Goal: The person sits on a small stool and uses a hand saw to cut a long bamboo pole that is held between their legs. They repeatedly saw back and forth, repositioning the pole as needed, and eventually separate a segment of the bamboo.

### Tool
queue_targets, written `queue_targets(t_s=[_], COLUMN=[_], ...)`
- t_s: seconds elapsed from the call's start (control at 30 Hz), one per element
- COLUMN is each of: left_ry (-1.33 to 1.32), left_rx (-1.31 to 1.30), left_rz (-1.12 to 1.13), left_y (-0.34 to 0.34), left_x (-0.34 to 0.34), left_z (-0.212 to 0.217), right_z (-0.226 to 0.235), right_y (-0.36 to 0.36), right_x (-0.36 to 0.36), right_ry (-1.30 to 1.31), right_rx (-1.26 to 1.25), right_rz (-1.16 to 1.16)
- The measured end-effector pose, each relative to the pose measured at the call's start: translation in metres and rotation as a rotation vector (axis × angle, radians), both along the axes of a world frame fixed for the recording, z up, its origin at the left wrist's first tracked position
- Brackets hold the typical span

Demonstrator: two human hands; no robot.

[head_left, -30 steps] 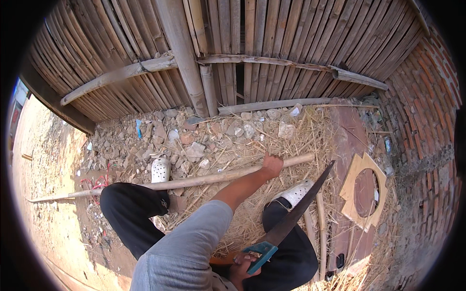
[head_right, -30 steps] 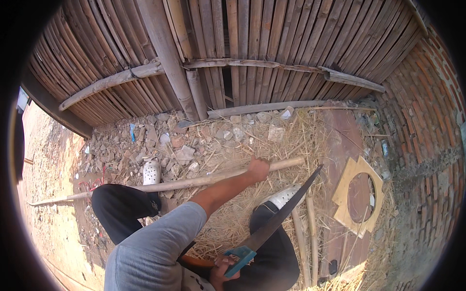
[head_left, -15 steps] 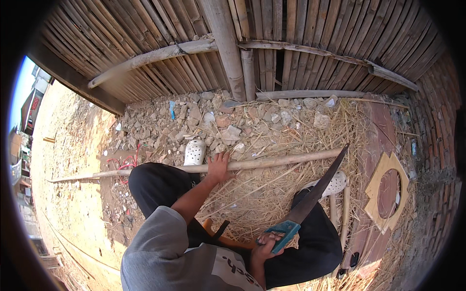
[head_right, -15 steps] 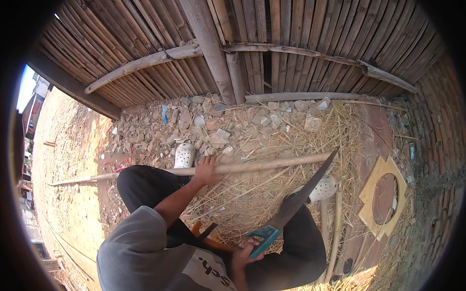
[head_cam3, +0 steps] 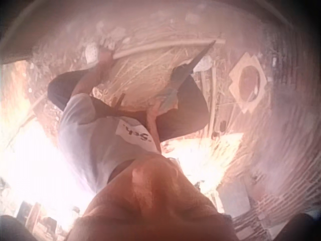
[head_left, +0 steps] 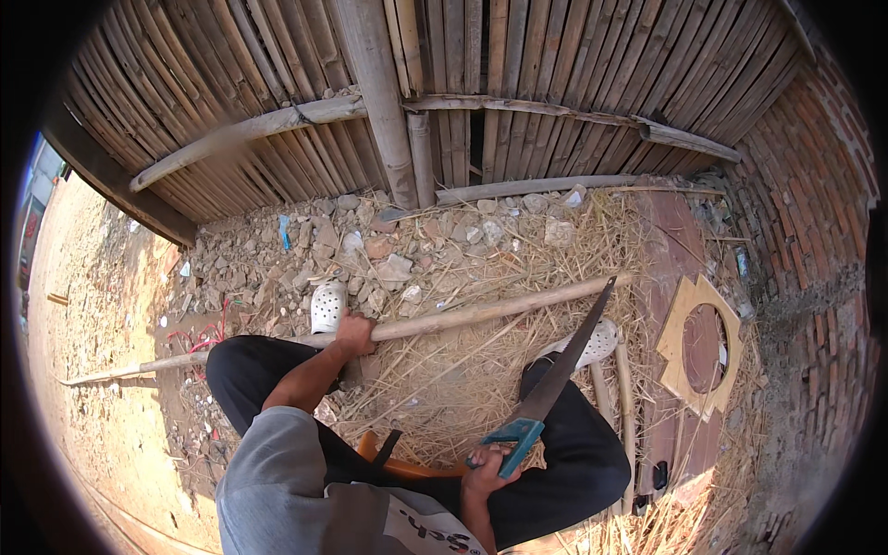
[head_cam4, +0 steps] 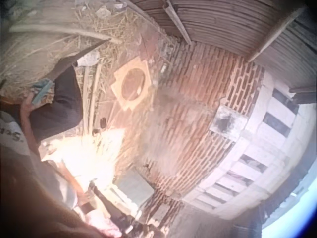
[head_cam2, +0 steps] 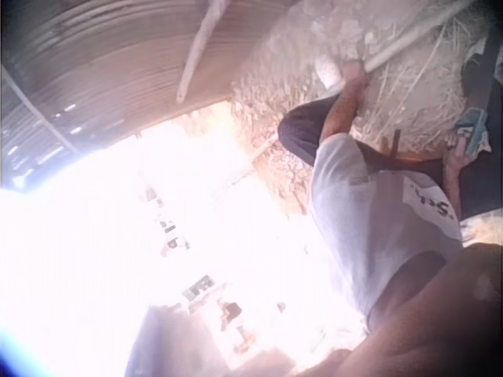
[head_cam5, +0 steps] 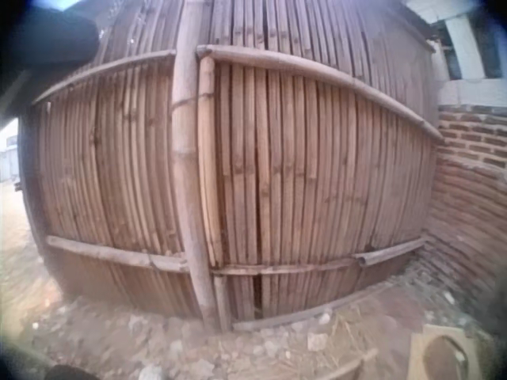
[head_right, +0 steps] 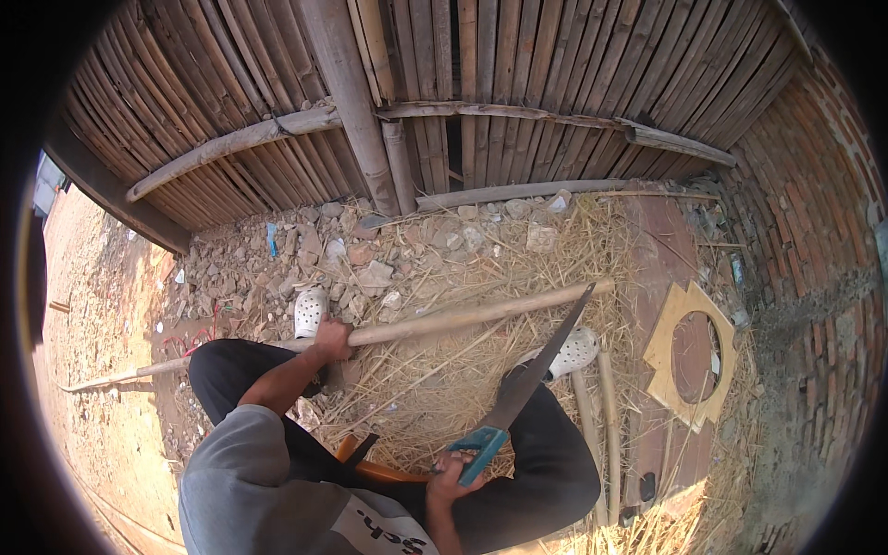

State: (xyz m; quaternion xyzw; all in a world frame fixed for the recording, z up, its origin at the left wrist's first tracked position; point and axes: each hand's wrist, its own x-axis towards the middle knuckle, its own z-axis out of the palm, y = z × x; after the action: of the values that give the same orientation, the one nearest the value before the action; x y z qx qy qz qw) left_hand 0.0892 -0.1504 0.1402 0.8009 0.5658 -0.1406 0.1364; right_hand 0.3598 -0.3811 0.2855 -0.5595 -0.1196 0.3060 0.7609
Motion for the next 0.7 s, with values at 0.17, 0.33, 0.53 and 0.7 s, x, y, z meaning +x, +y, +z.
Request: queue_targets(t_s=[0.17, 0.33, 0.53, 0.7], left_ry=[-0.118, -0.131, -0.092, -0.123], left_rx=[0.165, 0.144, 0.027, 0.025], left_rz=[-0.061, -0.113, -0.005, 0.051], left_y=[0.028, 0.044, 0.04, 0.043], left_x=[0.211, 0.382, 0.548, 0.551], left_z=[0.095, 0.123, 0.08, 0.064], right_z=[0.042, 0.097, 0.097, 0.094], right_y=[-0.025, -0.066, -0.061, -0.039], right_x=[0.094, 0.148, 0.257, 0.281], right_ry=[0.069, 0.06, -0.227, -0.089], right_rx=[0.006, 0.013, 0.003, 0.077], right_rz=[-0.029, -0.039, 0.031, -0.028])
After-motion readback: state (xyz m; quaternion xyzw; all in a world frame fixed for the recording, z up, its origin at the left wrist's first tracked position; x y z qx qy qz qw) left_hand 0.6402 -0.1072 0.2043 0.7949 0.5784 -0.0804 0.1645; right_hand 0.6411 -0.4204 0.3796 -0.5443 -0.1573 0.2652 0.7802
